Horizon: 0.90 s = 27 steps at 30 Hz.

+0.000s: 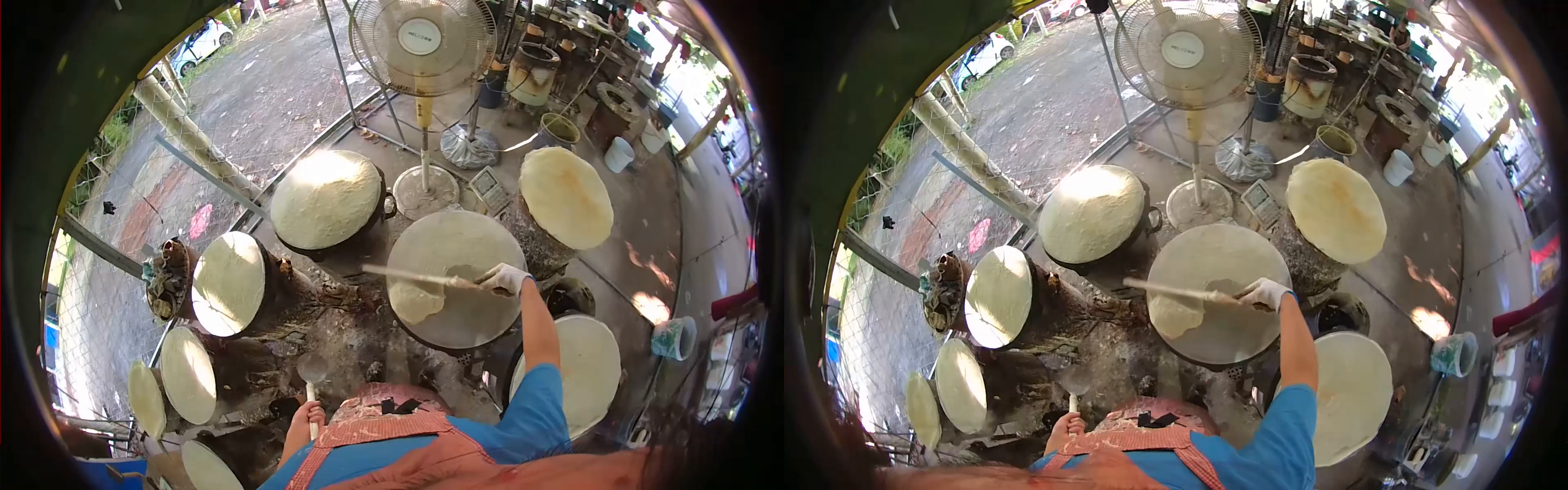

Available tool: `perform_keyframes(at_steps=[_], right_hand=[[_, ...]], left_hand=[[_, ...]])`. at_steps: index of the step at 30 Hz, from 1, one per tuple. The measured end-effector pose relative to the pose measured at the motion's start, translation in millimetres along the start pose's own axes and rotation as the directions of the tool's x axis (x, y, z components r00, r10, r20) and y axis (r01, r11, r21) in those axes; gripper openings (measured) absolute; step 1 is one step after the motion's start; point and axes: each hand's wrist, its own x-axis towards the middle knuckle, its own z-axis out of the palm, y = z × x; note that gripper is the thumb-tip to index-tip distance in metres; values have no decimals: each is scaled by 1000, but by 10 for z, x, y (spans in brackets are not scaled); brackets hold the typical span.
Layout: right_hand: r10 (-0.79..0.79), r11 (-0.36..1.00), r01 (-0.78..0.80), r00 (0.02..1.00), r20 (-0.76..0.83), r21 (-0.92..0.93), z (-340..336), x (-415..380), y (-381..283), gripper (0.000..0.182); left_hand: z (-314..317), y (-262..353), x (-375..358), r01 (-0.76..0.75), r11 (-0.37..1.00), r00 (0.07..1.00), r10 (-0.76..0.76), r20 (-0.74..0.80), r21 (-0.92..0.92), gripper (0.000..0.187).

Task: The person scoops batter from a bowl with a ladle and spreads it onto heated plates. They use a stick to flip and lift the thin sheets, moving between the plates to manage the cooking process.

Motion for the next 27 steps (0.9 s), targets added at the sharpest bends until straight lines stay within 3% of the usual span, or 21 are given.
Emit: perform_keyframes(at_steps=[2, 4, 5, 6, 7, 9, 10, 11, 12, 13, 14, 15, 16, 17, 19, 20, 21, 22, 24, 26, 27], right_hand=[[103, 991, -95, 991, 90, -93, 26, -123, 285, 32], [237, 960, -208, 960, 150, -189, -221, -601, 782, 14], [217, 835, -135, 972, 93, -534, -494, -664, 1610, 12], [336, 700, -204, 940, 63, -685, -13, -1448, 797, 13], [358, 686, -226, 932, 50, -692, -16, -2302, 1949, 13], [73, 962, -136, 963, -260, -235, 476, -3292, 2880, 16], [-19, 1000, 16, 885, -464, -10, 650, -3511, 3101, 18], [-42, 962, 207, 752, -657, 176, 1198, -3359, 2811, 20], [3, 868, 403, 580, -815, 289, 2044, -2776, 1985, 22], [206, 962, 21, 595, -777, 272, 2301, -2615, 2429, 30], [240, 914, 82, 678, -695, 396, 2807, -2365, 1725, 34], [-66, 987, 156, 638, -767, 45, 3139, -1851, 1804, 25], [-354, 935, 136, 432, -830, -328, 3539, -1500, 1325, 21], [-114, 992, 98, 435, -893, -79, 3800, -1129, 1118, 26], [-329, 919, -88, 370, -869, -385, 3957, -646, 1070, 26], [-282, 901, -201, 402, -871, -385, 3967, -632, 1112, 25], [-260, 868, -308, 389, -884, -390, 3995, -790, 1122, 22], [-249, 817, -418, 365, -897, -397, 3928, -979, 1115, 21], [-213, 766, -540, 301, -930, -350, 3868, -1321, 1290, 22], [-118, 828, -507, 256, -959, -237, 3833, -1413, 1270, 24], [-122, 921, -339, 211, -970, -190, 3855, -1300, 1098, 25]], left_hand=[[-67, 189, -27, 54, 999, 998, -53, -17, 7, 27], [-105, 333, -3, 136, 991, 991, -136, -13, -1, 31], [-106, 446, 5, 167, 985, 985, -168, 26, 43, 30], [-84, 480, -37, 195, 978, 978, -200, 57, 80, 29], [-26, 545, -49, 144, 979, 989, -146, 6, 144, 28], [-73, 869, 137, 211, 965, 977, -209, -27, 156, 31], [-128, 1063, 279, 222, 949, 974, -224, -15, 222, 32], [-52, 1118, 277, 136, 894, 990, -143, -16, 426, 33], [78, 1119, 215, 133, 846, 988, -74, -134, 517, 32], [32, 1300, 324, 284, 886, 959, -254, -128, 366, 27], [21, 1375, 391, 250, 892, 968, -219, -124, 377, 24], [30, 1413, 396, 213, 862, 977, -193, -89, 459, 23], [128, 1369, 314, 195, 853, 980, -154, -123, 484, 22], [148, 1340, 298, 192, 847, 981, -174, -82, 496, 23], [192, 1367, 112, 238, 859, 963, -271, 8, 452, 23], [211, 1315, -27, 300, 866, 934, -352, 62, 400, 23], [206, 1252, -127, 216, 880, 949, -291, 121, 424, 18], [106, 1267, -123, 277, 903, 896, -366, 251, 330, 12], [154, 1160, -337, 193, 913, 877, -324, 354, 358, 14], [141, 1170, -434, 286, 909, 811, -398, 429, 303, 14], [148, 1102, -525, 347, 910, 790, -414, 452, 227, 13]])
